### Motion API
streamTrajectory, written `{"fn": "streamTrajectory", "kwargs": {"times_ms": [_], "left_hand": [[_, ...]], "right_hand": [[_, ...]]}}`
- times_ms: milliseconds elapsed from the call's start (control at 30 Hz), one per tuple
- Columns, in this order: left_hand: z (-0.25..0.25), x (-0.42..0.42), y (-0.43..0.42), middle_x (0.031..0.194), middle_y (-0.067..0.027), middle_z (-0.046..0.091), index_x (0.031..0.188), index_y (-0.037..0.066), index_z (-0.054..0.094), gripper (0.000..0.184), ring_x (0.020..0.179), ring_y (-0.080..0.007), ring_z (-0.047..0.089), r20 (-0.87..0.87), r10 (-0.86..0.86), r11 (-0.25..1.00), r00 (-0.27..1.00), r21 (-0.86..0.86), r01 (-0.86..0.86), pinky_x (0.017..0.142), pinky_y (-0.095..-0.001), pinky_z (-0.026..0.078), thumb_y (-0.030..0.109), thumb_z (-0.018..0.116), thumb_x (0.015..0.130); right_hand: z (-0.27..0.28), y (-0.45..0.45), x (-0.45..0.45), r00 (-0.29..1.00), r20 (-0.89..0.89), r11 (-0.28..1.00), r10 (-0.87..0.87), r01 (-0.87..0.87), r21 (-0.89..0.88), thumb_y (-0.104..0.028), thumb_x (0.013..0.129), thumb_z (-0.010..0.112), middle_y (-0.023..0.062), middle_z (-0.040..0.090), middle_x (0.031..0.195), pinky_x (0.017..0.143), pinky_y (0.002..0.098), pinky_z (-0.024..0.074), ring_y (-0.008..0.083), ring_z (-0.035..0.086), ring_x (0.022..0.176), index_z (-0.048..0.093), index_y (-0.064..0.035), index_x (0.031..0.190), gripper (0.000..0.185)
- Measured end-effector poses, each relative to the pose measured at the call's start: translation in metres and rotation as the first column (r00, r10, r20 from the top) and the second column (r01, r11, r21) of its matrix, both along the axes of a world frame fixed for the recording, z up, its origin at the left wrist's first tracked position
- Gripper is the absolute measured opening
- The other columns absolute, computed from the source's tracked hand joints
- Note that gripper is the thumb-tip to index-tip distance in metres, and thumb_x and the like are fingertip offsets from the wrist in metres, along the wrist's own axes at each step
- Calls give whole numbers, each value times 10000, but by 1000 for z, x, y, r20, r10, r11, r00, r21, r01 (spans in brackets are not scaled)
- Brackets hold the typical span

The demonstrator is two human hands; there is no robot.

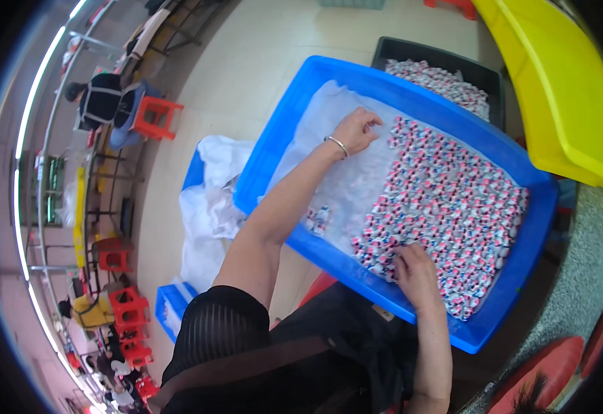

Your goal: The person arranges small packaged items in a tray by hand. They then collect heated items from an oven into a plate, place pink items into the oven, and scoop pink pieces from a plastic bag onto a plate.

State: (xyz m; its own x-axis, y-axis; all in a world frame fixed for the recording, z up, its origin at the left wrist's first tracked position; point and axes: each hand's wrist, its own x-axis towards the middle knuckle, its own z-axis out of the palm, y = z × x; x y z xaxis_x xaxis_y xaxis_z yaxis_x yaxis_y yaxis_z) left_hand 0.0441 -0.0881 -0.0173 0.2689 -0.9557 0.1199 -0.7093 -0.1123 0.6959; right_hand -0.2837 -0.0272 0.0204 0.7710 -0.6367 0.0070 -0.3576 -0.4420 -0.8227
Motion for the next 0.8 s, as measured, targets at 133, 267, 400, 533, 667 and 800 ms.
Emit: {"fn": "streamTrajectory", "kwargs": {"times_ms": [133,267,400,533,667,800], "left_hand": [[37,40,63,873,-125,580,817,57,613,94,753,-274,584,120,-187,933,975,332,138,686,-364,470,132,615,761],[30,45,115,881,-140,581,809,60,595,78,779,-317,580,241,-322,837,915,524,156,698,-391,467,120,579,762],[12,42,125,953,-173,597,865,78,621,140,861,-347,598,375,-281,797,884,604,-3,755,-431,487,135,580,743],[18,35,119,935,-173,595,881,82,603,156,856,-341,599,437,-353,741,827,670,-38,749,-434,486,136,585,735],[38,9,93,915,-158,595,872,70,578,150,842,-333,599,348,-227,875,910,483,33,734,-435,482,137,583,737],[15,-33,43,833,-127,575,876,65,557,173,797,-318,584,241,-192,979,951,109,170,692,-403,474,165,612,747]], "right_hand": [[4,0,3,1000,-2,1000,-7,7,24,-8,783,609,159,549,808,651,390,464,334,574,745,624,-2,918,136],[4,0,5,1000,-20,1000,7,-7,7,-5,777,613,156,536,790,642,386,460,324,573,725,625,-3,917,140],[-1,0,2,1000,15,1000,3,-3,8,9,771,608,148,546,794,645,380,470,318,580,723,630,-6,911,143],[-5,1,0,1000,22,1000,-21,21,2,10,765,612,140,560,809,652,371,481,313,587,730,633,-14,908,146],[-3,0,2,1000,25,999,-7,8,-48,-10,761,621,139,546,798,648,383,480,320,581,742,632,-22,912,152],[-3,0,3,1000,27,999,-4,5,-38,-15,765,619,140,538,788,640,387,475,317,574,734,632,-21,913,148]]}}
